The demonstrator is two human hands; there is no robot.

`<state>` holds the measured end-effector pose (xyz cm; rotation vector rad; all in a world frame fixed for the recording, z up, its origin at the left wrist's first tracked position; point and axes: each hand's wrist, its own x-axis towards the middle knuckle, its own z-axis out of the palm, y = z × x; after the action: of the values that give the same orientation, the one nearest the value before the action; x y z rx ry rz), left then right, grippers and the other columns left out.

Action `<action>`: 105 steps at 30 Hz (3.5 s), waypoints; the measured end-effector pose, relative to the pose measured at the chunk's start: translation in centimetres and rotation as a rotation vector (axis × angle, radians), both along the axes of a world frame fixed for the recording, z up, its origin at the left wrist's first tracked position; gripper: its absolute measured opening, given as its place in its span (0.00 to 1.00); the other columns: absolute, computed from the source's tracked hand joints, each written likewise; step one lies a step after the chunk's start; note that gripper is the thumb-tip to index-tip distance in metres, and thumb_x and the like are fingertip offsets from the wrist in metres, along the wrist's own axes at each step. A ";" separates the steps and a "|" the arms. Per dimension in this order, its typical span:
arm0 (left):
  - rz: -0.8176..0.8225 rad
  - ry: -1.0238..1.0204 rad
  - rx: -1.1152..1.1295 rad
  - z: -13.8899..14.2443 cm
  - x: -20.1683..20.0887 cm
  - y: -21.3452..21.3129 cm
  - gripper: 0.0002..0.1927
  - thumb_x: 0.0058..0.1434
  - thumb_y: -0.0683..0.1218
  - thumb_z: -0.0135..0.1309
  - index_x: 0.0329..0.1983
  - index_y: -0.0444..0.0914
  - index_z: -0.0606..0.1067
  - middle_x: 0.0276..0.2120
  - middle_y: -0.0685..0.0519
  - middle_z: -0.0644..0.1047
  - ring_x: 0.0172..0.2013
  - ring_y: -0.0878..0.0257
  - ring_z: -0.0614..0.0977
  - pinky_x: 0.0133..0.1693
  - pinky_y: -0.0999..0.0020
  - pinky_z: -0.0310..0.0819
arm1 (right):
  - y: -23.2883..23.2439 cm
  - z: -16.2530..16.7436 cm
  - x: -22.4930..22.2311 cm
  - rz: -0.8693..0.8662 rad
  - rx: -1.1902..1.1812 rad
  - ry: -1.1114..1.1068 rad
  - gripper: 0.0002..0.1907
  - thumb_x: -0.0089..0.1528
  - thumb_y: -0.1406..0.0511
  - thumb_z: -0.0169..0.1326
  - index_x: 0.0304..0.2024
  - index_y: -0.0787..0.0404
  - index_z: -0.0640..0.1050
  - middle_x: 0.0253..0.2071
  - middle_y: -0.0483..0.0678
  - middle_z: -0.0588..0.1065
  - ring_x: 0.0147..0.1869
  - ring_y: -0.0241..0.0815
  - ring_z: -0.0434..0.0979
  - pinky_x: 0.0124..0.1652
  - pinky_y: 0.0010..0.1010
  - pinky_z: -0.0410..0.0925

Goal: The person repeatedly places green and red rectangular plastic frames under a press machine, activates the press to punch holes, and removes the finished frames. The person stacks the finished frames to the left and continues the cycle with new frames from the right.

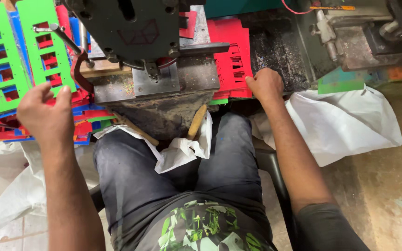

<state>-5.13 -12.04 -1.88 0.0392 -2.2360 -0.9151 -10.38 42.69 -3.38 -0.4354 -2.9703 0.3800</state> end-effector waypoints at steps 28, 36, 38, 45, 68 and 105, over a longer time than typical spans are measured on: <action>-0.034 0.043 0.171 2.4 6.9 4.3 0.11 0.70 0.36 0.64 0.54 0.29 0.79 0.48 0.44 0.82 0.48 0.59 0.85 0.42 0.70 0.80 | -0.7 0.6 -0.2 -0.054 0.091 0.163 0.18 0.61 0.53 0.63 0.35 0.62 0.83 0.34 0.61 0.78 0.42 0.64 0.80 0.43 0.52 0.71; -0.201 0.089 0.385 4.6 9.5 8.6 0.04 0.74 0.37 0.62 0.49 0.30 0.79 0.42 0.49 0.80 0.40 0.68 0.81 0.45 0.76 0.76 | 4.7 4.5 2.0 0.216 -0.308 0.823 0.08 0.63 0.72 0.70 0.37 0.66 0.80 0.35 0.51 0.78 0.35 0.42 0.78 0.35 0.34 0.72; -0.302 -0.005 0.487 4.9 10.6 11.3 0.04 0.72 0.39 0.61 0.46 0.32 0.80 0.39 0.51 0.81 0.37 0.71 0.80 0.42 0.77 0.75 | 8.4 6.8 3.7 0.119 -0.840 0.852 0.05 0.70 0.72 0.65 0.41 0.65 0.79 0.35 0.46 0.79 0.33 0.33 0.80 0.31 0.22 0.74; -0.738 -0.584 0.934 4.7 9.0 23.2 0.23 0.64 0.49 0.58 0.57 0.31 0.72 0.38 0.54 0.83 0.32 0.70 0.84 0.29 0.74 0.80 | 13.2 13.0 11.3 0.180 -1.174 0.577 0.02 0.73 0.77 0.59 0.46 0.72 0.78 0.34 0.52 0.78 0.31 0.35 0.77 0.33 0.21 0.70; -0.420 -0.498 0.572 4.9 4.1 20.3 0.14 0.66 0.47 0.57 0.45 0.30 0.80 0.27 0.44 0.82 0.22 0.61 0.85 0.25 0.68 0.76 | -1.3 9.8 9.5 0.523 -0.386 0.333 0.17 0.60 0.69 0.68 0.52 0.60 0.84 0.34 0.46 0.77 0.34 0.33 0.72 0.36 0.25 0.66; -0.103 -0.213 -0.438 3.7 6.3 12.5 0.25 0.68 0.46 0.54 0.68 0.53 0.73 0.30 0.51 0.78 0.28 0.52 0.81 0.30 0.55 0.75 | -10.3 7.3 6.1 0.521 -0.416 0.493 0.18 0.59 0.66 0.71 0.51 0.63 0.84 0.34 0.52 0.80 0.32 0.39 0.77 0.35 0.28 0.69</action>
<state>1.12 0.44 1.86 -0.1884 -2.6123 -0.4720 -4.31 32.38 3.89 0.3714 -2.4640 0.9977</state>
